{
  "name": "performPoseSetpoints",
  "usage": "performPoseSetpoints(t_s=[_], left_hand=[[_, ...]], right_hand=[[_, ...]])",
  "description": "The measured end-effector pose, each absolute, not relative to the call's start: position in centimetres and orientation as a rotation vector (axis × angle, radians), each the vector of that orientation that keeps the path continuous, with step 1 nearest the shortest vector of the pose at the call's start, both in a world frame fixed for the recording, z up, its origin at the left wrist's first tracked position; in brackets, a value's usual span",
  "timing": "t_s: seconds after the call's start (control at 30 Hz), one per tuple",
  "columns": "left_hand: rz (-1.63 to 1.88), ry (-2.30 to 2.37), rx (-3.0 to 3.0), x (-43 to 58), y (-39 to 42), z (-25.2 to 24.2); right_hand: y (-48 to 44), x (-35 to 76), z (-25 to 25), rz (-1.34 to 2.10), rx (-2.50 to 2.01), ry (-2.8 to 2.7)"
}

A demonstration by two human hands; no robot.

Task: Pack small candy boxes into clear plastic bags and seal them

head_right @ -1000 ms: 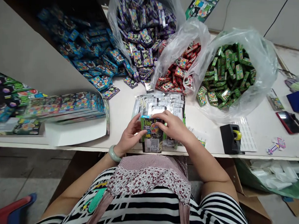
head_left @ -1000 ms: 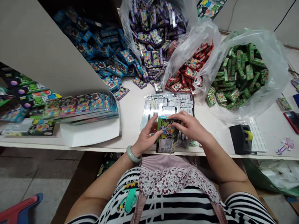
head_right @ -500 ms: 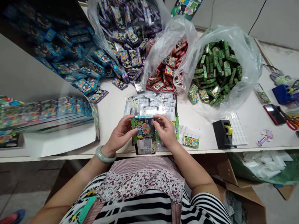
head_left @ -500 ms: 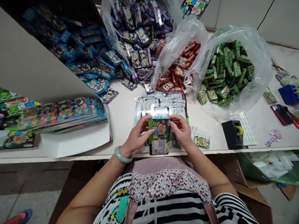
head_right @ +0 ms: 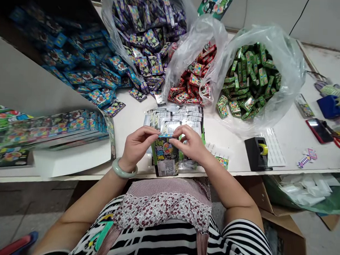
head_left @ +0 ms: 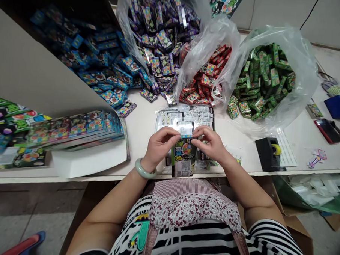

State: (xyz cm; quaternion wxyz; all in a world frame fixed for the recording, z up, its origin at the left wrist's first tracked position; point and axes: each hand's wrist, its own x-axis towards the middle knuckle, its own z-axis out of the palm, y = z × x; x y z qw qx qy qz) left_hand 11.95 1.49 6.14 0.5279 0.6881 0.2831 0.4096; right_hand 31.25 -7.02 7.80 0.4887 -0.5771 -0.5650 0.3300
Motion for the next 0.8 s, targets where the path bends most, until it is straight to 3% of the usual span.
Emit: performPoseSetpoints(t_s=[0.2,0.37,0.7,0.8], left_hand=[[0.870,0.781,1.517,12.7,2.1,7.2],[0.829,0.662,1.601,12.2,2.5,7.8],[0.824,0.512,1.733,10.3,2.2,5.9],[0.869,0.544,1.752,10.9,2.0,5.5]], right_hand=[[-5.5,30.9,8.1,1.124,-1.439,-1.186],[-5.4,31.2,9.1,1.165,-1.405,-1.238],[-7.8,30.5,7.8,0.632,-1.381,-1.640],[-7.9,30.6,7.3,0.631,-1.400,-1.642]])
